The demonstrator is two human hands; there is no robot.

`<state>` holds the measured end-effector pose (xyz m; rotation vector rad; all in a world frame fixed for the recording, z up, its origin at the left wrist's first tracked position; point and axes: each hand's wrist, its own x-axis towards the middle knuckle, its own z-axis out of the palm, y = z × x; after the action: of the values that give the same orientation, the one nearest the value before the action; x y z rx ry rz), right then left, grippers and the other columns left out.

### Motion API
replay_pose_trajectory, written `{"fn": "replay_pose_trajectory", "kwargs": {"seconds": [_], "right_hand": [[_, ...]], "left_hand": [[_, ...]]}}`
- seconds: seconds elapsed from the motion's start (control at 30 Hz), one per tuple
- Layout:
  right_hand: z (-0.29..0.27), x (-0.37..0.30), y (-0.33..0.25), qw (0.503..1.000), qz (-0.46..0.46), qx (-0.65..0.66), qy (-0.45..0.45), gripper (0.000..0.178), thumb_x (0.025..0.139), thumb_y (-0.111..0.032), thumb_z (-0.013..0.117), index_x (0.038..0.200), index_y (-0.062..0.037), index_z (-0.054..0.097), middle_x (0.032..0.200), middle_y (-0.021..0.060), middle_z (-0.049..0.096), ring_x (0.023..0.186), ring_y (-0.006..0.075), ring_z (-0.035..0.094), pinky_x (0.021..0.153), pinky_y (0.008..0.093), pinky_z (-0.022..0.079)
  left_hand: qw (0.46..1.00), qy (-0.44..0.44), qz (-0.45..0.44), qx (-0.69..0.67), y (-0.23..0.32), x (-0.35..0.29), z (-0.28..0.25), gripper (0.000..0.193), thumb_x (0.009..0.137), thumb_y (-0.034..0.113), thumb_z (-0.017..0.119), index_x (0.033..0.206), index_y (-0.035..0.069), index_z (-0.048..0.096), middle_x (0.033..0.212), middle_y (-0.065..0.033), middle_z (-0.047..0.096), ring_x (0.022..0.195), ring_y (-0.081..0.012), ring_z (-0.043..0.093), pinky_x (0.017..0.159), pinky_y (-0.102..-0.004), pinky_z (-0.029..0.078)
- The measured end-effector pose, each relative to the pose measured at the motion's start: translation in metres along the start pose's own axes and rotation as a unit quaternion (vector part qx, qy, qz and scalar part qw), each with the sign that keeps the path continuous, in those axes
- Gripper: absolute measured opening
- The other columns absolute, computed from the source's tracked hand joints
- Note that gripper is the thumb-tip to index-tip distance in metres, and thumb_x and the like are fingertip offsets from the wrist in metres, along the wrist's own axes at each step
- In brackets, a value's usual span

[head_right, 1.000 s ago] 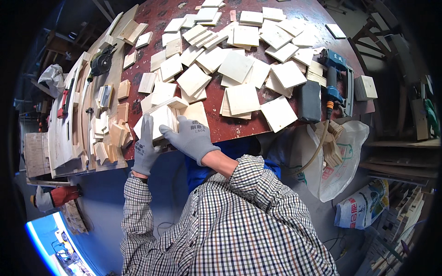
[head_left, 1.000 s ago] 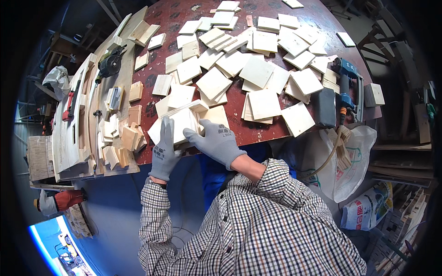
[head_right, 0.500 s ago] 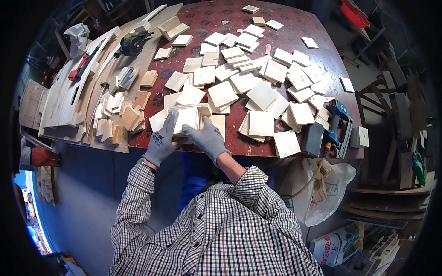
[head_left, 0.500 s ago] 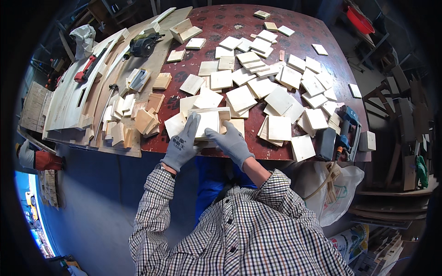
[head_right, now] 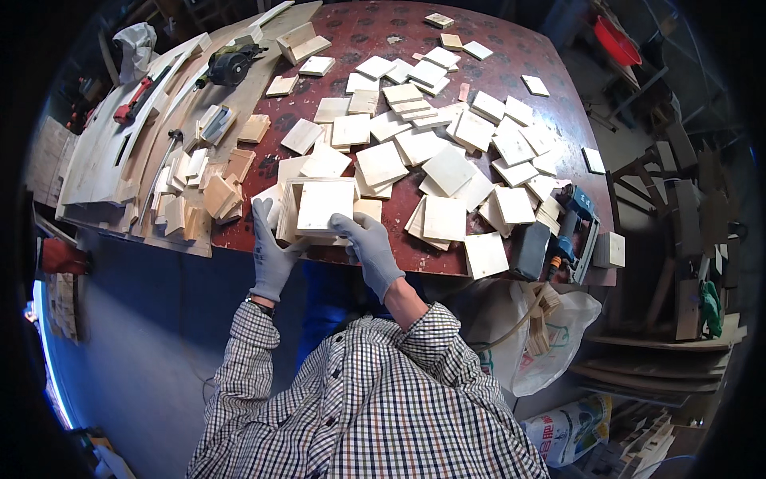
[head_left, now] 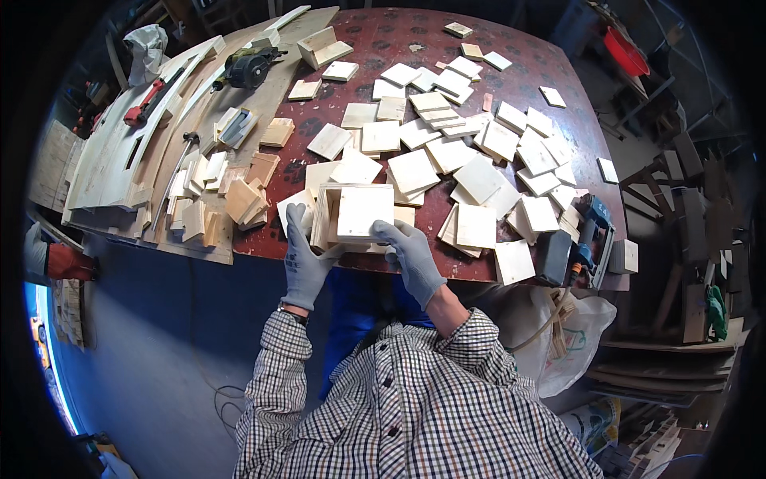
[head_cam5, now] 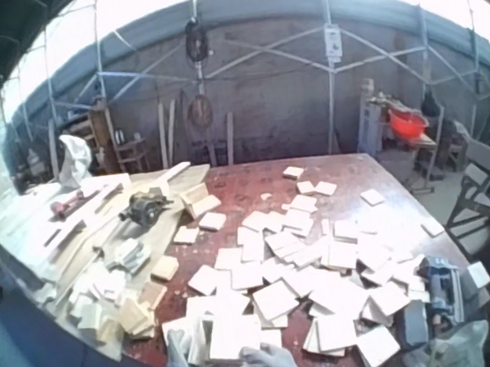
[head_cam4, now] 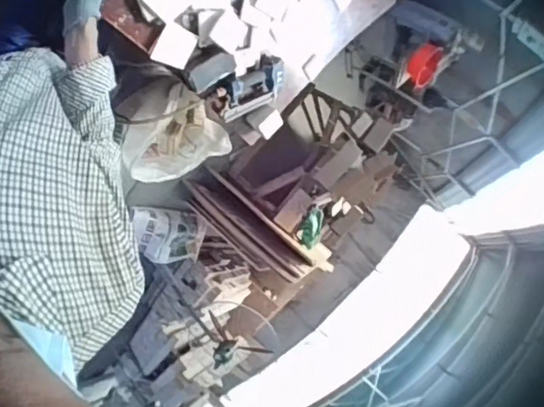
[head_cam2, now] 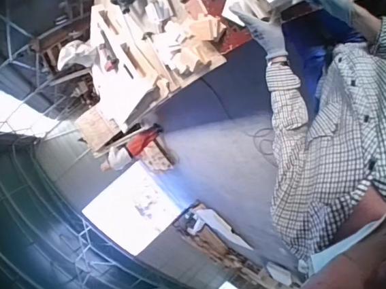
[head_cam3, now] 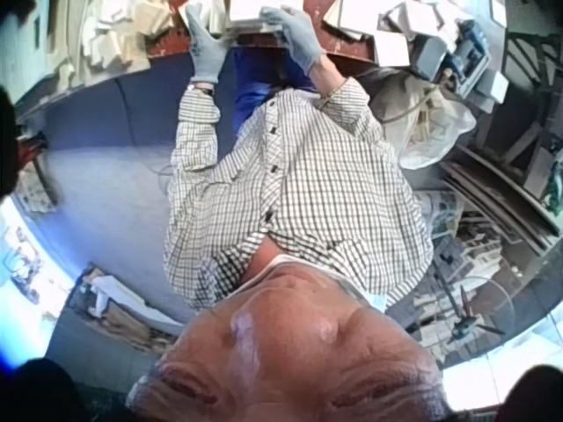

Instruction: The person assembles small wooden boxes by hand, arranging pre-cut pieces on a workbench and using a pneumatic nail gun to fasten them. The person repeatedly picks up pieces, aligns them, and secures them into box shapes.

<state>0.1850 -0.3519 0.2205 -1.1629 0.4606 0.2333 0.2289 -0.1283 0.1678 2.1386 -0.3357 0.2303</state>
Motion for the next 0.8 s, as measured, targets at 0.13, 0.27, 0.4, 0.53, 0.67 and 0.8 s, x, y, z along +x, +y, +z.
{"fn": "replay_pose_trajectory", "kwargs": {"seconds": [0.13, 0.27, 0.4, 0.53, 0.67, 0.8], "right_hand": [[-0.04, -0.039, -0.002, 0.999, -0.012, 0.031, 0.029, 0.038, 0.098, -0.037, 0.073, 0.115, -0.003, 0.07, 0.074, -0.0042, 0.058, 0.054, 0.0043, 0.045, 0.047, 0.0212, 0.031], [-0.08, -0.092, 0.012, 0.997, -0.022, -0.003, 0.075, 0.026, 0.102, -0.033, 0.067, 0.103, -0.0067, 0.069, 0.062, -0.007, 0.049, 0.05, 0.0049, 0.04, 0.046, 0.0217, 0.029], [-0.099, -0.109, 0.027, 0.986, 0.047, 0.011, 0.157, 0.031, 0.1, -0.035, 0.069, 0.106, -0.0046, 0.07, 0.062, -0.0029, 0.05, 0.05, 0.0093, 0.043, 0.046, 0.0256, 0.032], [-0.104, -0.098, 0.022, 0.982, 0.04, -0.014, 0.184, 0.034, 0.098, -0.036, 0.069, 0.108, -0.0038, 0.071, 0.061, -0.002, 0.05, 0.05, 0.0105, 0.045, 0.047, 0.0266, 0.033], [-0.111, -0.066, 0.01, 0.977, 0.068, -0.008, 0.202, 0.034, 0.097, -0.036, 0.071, 0.109, -0.0042, 0.072, 0.06, -0.0019, 0.051, 0.05, 0.0104, 0.046, 0.045, 0.0277, 0.033], [-0.114, -0.035, 0.002, 0.978, 0.027, -0.027, 0.203, 0.035, 0.096, -0.035, 0.073, 0.111, -0.0036, 0.075, 0.07, -0.0012, 0.057, 0.053, 0.0096, 0.051, 0.047, 0.0253, 0.038]], "left_hand": [[1.0, 0.0, 0.001, -0.011, -0.003, -0.003, 0.004, 0.128, 0.077, 0.022, 0.094, 0.168, 0.006, 0.006, 0.16, -0.0301, 0.041, 0.147, -0.0389, 0.047, 0.119, -0.0453, 0.045], [1.0, 0.008, -0.001, -0.013, -0.001, -0.006, 0.008, 0.127, 0.075, 0.016, 0.095, 0.168, 0.006, 0.009, 0.159, -0.0276, 0.044, 0.144, -0.0375, 0.051, 0.118, -0.0447, 0.045], [0.999, 0.026, -0.026, -0.01, -0.001, -0.005, 0.015, 0.123, 0.073, 0.012, 0.095, 0.167, 0.005, 0.016, 0.156, -0.0259, 0.048, 0.141, -0.037, 0.053, 0.118, -0.0444, 0.045], [0.999, 0.034, -0.03, -0.016, -0.006, -0.006, 0.017, 0.12, 0.073, 0.008, 0.094, 0.167, 0.005, 0.019, 0.154, -0.0258, 0.05, 0.14, -0.0366, 0.054, 0.118, -0.0441, 0.045], [0.999, 0.03, -0.015, -0.01, -0.013, -0.004, 0.019, 0.117, 0.075, 0.005, 0.092, 0.167, 0.005, 0.019, 0.153, -0.0257, 0.052, 0.139, -0.0358, 0.055, 0.116, -0.0433, 0.047], [0.999, 0.033, -0.02, -0.025, -0.022, -0.005, 0.02, 0.11, 0.078, 0.001, 0.088, 0.166, 0.005, 0.023, 0.154, -0.0254, 0.051, 0.141, -0.035, 0.055, 0.116, -0.0423, 0.047]]}}
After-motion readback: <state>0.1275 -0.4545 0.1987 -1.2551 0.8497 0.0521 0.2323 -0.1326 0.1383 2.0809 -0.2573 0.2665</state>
